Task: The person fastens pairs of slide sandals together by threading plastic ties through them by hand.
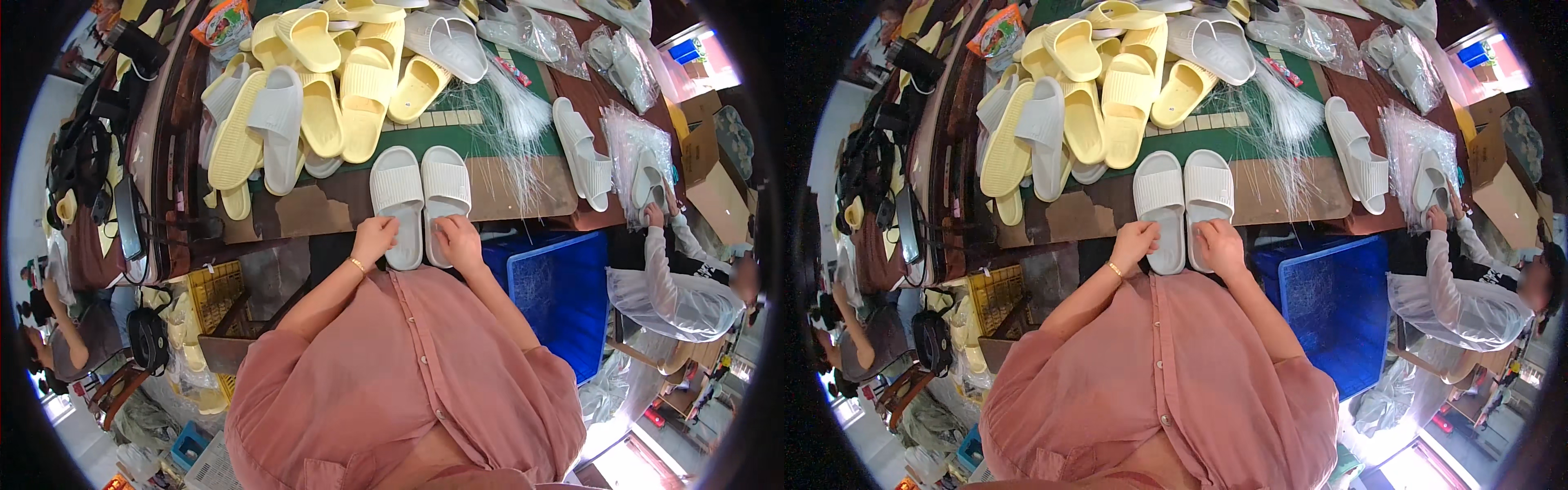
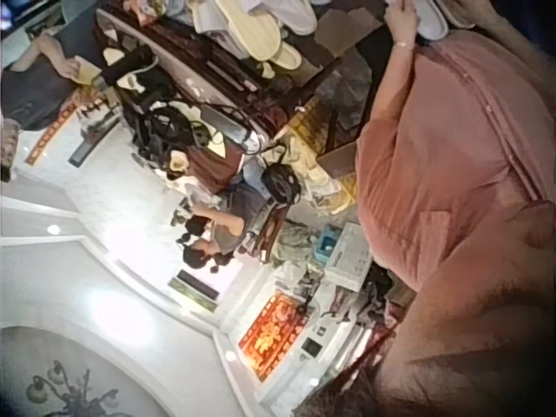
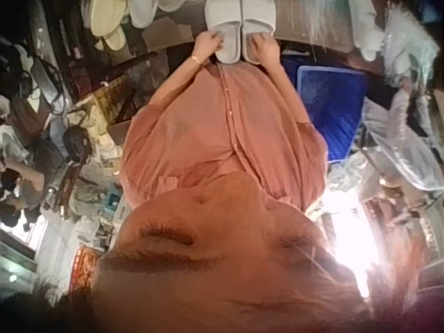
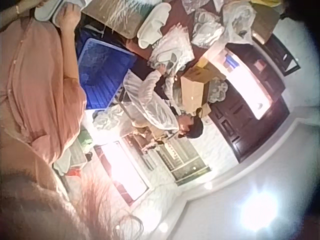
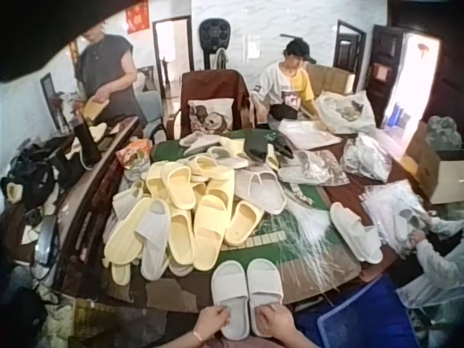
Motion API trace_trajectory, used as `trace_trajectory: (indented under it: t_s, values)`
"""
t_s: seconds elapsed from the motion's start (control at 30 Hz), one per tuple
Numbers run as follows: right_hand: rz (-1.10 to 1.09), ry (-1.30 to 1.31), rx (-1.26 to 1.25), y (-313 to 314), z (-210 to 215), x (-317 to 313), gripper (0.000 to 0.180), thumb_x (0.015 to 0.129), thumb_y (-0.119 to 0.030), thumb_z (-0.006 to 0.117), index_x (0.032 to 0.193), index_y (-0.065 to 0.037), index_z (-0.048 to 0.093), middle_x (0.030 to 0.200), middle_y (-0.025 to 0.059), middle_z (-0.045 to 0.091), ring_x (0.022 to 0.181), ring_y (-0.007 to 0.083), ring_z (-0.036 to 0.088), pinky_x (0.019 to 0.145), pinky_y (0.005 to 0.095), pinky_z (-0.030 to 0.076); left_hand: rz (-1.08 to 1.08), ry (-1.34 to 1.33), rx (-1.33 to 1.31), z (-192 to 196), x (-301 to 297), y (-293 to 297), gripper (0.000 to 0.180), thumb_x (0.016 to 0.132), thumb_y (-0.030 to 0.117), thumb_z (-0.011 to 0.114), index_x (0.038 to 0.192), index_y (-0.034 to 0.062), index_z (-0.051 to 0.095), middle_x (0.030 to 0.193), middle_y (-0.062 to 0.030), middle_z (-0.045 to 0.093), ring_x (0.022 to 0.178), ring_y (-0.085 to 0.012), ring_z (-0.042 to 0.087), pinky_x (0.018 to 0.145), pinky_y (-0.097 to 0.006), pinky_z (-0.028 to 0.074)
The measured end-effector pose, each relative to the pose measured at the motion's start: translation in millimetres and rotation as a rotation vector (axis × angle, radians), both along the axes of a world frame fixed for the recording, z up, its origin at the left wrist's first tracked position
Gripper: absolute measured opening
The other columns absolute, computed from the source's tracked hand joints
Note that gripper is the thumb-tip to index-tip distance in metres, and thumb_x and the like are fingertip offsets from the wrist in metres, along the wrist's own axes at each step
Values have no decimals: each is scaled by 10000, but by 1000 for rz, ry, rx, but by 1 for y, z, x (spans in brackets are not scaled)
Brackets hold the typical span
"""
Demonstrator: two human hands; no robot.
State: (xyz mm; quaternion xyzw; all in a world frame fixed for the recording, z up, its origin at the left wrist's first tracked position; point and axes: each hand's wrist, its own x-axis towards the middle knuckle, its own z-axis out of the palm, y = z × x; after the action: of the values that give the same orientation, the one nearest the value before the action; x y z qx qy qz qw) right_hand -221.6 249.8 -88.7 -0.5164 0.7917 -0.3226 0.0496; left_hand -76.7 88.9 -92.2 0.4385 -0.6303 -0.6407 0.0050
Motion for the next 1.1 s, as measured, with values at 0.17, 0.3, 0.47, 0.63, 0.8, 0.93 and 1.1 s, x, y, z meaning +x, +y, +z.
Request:
trace_trajectory:
  t_s: [0.17, 0.3, 0.47, 0.63, 0.8, 0.93, 1.1]
  values:
    - [-35, 32, -47, -7, -4, -4, 184, 725, -51, 651, 907, -70, 634, 840, 92, 590, 780, 287, 590, 665, 382, 491, 28, 1, -278, -6, 11, -14, 362, 857, 321, 578, 759, -22, 642, 630, -137, 629, 579, -213, 642, 551, -331, 484]
    - [-74, 38, -187, -13, 6, -8, 154, 727, -20, 641, 876, -57, 636, 757, 103, 582, 719, 296, 591, 641, 381, 492, 140, 43, -567, -7, -6, -39, 272, 870, 253, 607, 855, -13, 660, 694, -83, 654, 627, -146, 614, 604, -289, 486]
    - [-255, -71, -205, -24, 10, -34, 71, 781, -33, 619, 849, -47, 635, 751, 121, 603, 677, 296, 593, 609, 379, 483, 190, -31, -663, -25, -34, -76, 305, 844, 307, 617, 907, 12, 660, 820, -140, 674, 771, -254, 647, 695, -357, 503]
    - [-526, -133, -132, -47, -22, -88, 160, 823, -208, 599, 847, -57, 648, 799, 137, 631, 725, 319, 619, 635, 418, 494, -40, -354, -707, 4, -68, -90, 390, 787, 409, 629, 883, 33, 671, 885, -171, 669, 855, -338, 638, 736, -422, 504]
    - [-672, -239, 207, -71, -27, -110, 301, 814, -377, 571, 841, -95, 674, 846, 162, 661, 788, 346, 648, 691, 458, 517, -213, -452, -782, 5, -81, -96, 321, 781, 321, 605, 860, 18, 674, 915, -201, 665, 865, -375, 640, 760, -461, 508]
    - [-697, -301, 248, -88, -25, -108, 275, 783, -359, 604, 855, -107, 686, 842, 134, 677, 811, 328, 650, 721, 444, 520, -258, -488, -908, 2, -76, -96, 274, 799, 298, 613, 866, 39, 671, 887, -187, 663, 861, -369, 638, 748, -455, 517]
    - [-665, -303, 152, -103, -22, -107, 194, 782, -273, 628, 850, -98, 673, 849, 124, 675, 800, 317, 648, 697, 434, 516, -256, -311, -1025, -4, -81, -91, 209, 816, 241, 588, 819, 47, 665, 853, -175, 657, 796, -350, 630, 704, -453, 498]
